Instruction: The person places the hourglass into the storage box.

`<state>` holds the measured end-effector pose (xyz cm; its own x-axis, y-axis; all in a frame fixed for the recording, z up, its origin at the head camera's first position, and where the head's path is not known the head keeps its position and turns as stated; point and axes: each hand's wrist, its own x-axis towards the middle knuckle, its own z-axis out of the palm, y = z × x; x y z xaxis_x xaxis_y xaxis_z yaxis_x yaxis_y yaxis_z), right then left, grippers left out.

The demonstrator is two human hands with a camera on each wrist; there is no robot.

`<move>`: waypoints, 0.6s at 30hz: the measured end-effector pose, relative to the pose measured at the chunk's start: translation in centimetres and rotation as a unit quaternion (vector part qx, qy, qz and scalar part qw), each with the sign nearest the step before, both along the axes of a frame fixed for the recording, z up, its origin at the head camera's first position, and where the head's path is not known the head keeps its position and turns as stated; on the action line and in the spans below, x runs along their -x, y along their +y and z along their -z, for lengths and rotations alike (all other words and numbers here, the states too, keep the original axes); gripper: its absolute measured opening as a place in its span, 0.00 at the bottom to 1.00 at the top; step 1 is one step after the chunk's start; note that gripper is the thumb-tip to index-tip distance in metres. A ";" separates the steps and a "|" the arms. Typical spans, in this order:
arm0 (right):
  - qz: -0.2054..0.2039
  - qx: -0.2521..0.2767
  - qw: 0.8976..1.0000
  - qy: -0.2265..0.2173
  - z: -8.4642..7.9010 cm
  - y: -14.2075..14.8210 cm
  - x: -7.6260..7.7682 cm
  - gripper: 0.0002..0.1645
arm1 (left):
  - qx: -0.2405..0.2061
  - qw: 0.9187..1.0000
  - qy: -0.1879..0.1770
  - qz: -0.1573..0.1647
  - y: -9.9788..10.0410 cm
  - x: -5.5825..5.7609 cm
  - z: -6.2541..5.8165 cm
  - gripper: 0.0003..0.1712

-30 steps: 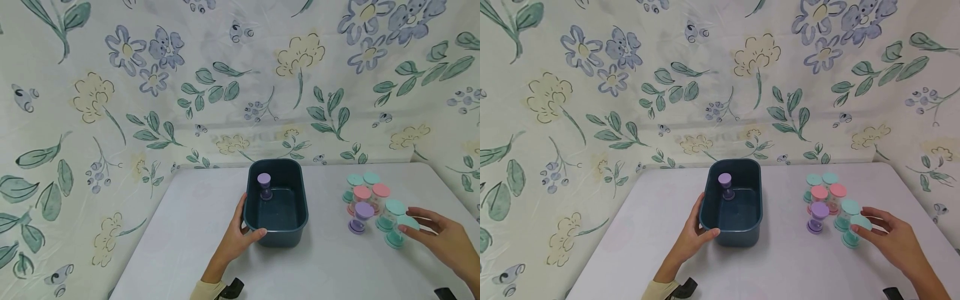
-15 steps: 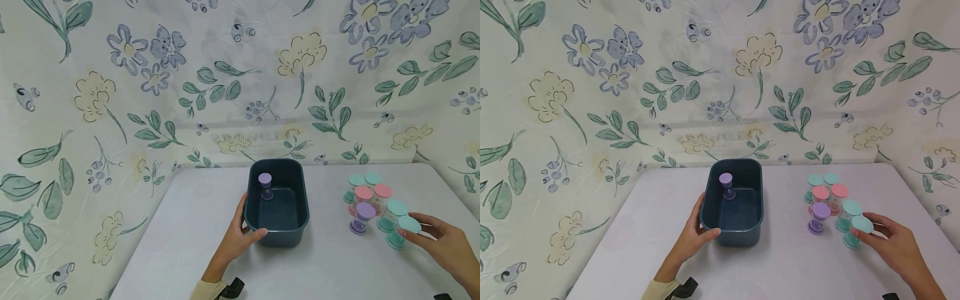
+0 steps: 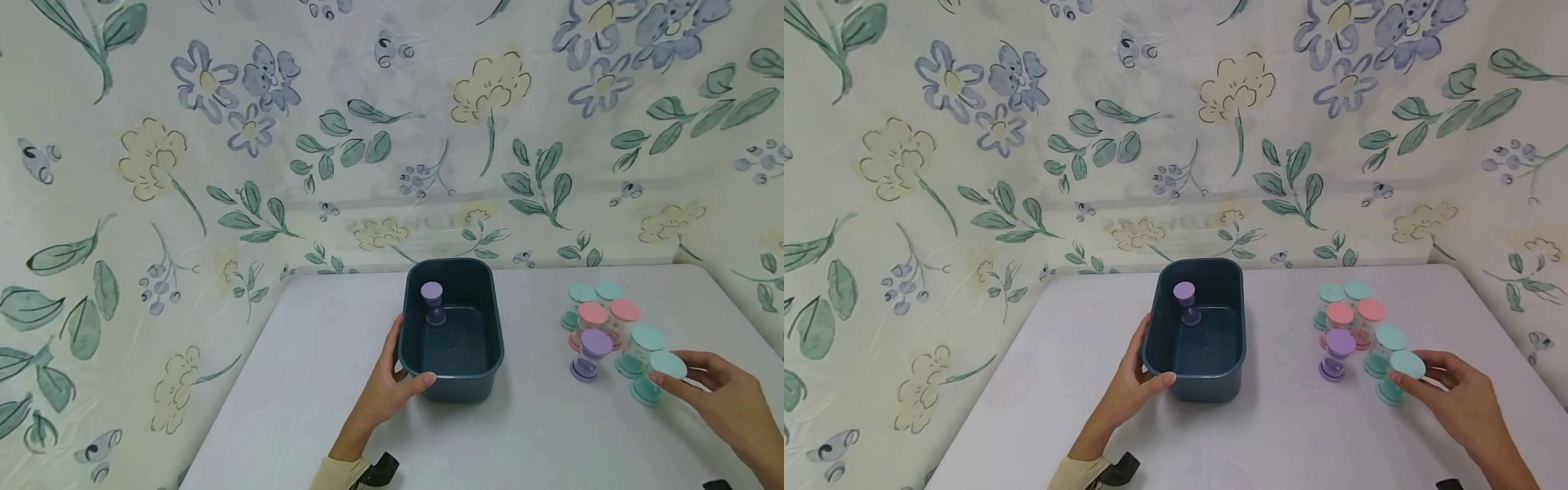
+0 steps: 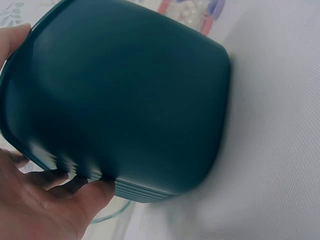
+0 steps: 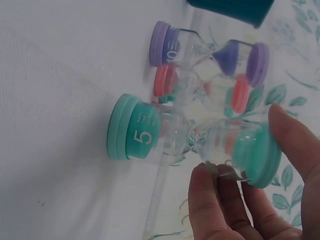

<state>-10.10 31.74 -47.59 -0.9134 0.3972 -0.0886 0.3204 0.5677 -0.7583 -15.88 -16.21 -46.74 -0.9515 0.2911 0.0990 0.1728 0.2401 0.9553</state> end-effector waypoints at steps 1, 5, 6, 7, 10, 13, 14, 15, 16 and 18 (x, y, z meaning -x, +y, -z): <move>-0.002 0.002 1.000 0.006 0.1 0.0 0.0 0.48 | 0.000 1.000 0.000 0.000 0.0 0.0 0.0 0.61; -0.002 0.009 1.000 0.024 0.1 0.0 -0.1 0.45 | 0.003 1.000 0.004 0.001 -0.1 0.0 0.1 0.62; -0.001 0.011 1.000 0.028 0.2 0.0 -0.2 0.44 | 0.003 1.000 0.004 0.001 -0.1 0.0 0.1 0.62; 0.000 0.012 0.999 0.030 0.3 0.0 -0.2 0.44 | 0.002 1.000 0.002 0.000 -0.1 0.0 0.1 0.62; 0.008 0.012 0.999 0.030 0.6 0.1 -0.3 0.45 | -0.001 1.000 -0.001 -0.002 0.0 0.0 0.0 0.62; 0.019 0.013 0.999 0.023 0.9 0.2 -0.1 0.47 | -0.001 1.000 0.000 -0.001 0.0 0.0 0.0 0.62; 0.023 0.012 0.999 0.020 0.9 0.2 -0.1 0.48 | -0.001 1.000 0.001 -0.001 0.0 0.0 0.0 0.62; 0.027 0.011 0.999 0.018 1.0 0.1 -0.1 0.49 | 0.000 1.000 0.001 -0.002 0.0 0.0 0.0 0.62; 0.031 0.008 0.999 0.015 1.0 0.1 0.0 0.49 | 0.000 1.000 0.001 -0.002 0.0 0.0 0.1 0.62; 0.037 0.009 0.999 0.016 1.0 0.0 -0.1 0.50 | 0.001 1.000 0.002 -0.001 0.0 0.0 0.1 0.62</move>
